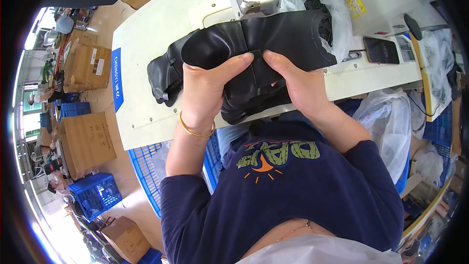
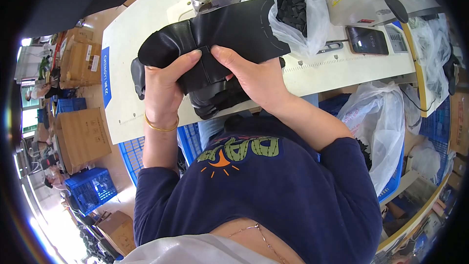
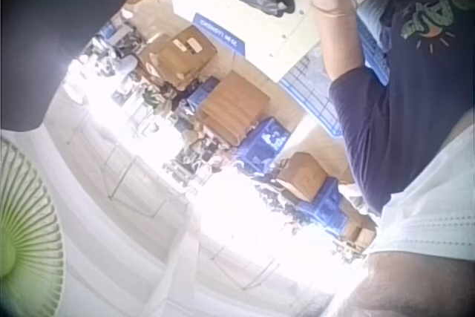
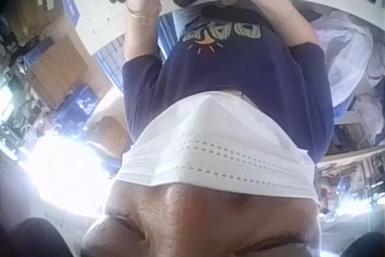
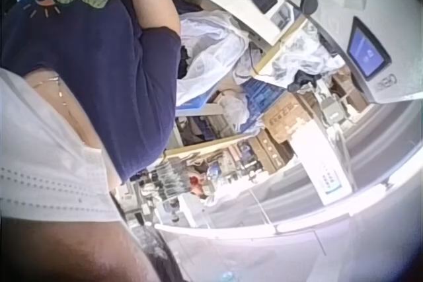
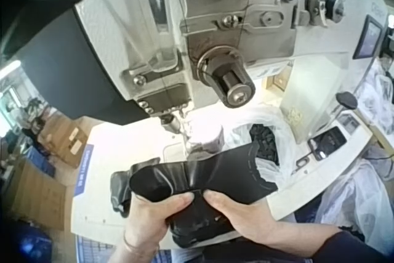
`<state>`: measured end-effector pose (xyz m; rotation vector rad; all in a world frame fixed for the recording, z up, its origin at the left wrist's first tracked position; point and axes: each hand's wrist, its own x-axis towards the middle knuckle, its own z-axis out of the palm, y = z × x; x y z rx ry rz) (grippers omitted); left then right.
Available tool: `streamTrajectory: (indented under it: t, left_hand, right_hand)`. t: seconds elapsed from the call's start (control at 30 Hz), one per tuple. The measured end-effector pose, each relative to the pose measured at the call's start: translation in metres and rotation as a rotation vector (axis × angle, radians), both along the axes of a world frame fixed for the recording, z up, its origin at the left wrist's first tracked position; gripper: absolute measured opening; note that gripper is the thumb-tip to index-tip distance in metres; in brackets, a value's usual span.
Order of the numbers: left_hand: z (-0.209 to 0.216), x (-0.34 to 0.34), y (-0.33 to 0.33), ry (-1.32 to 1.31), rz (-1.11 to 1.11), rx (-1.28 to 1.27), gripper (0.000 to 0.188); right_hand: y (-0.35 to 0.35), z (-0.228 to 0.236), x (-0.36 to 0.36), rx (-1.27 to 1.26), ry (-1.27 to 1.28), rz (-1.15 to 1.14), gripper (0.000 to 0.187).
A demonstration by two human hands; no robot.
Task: Stitching shoe upper components using an industrial sewing machine.
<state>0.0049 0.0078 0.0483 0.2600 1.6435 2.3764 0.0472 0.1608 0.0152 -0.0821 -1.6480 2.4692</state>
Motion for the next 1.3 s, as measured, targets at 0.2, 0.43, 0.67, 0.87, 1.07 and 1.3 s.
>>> streamTrajectory:
  t: [0.2,0.43,0.67,0.87,1.07,1.3]
  left_hand:
    - [-0.001,0.001,0.0,-0.02,0.017,0.016,0.024]
    - [-0.004,0.0,0.002,-0.071,0.075,0.058,0.024]
    - [0.003,-0.002,-0.004,-0.054,-0.018,0.001,0.023]
    - [0.005,-0.009,-0.002,0.009,-0.012,-0.033,0.025]
    - [0.015,-0.033,-0.004,-0.08,-0.007,0.001,0.019]
    - [0.022,-0.07,0.007,-0.244,-0.011,-0.019,0.015]
  right_hand:
    - [-0.004,-0.001,-0.002,-0.033,0.102,-0.041,0.017]
    - [-0.005,0.002,-0.002,0.039,0.087,-0.019,0.015]
    - [-0.004,0.002,-0.001,0.039,0.055,0.039,0.022]
    - [-0.007,0.008,-0.004,0.065,0.128,-0.007,0.015]
    - [0.008,0.017,-0.016,-0.137,0.069,-0.078,0.019]
    - [0.02,0.028,-0.052,-0.075,0.204,-0.088,0.016]
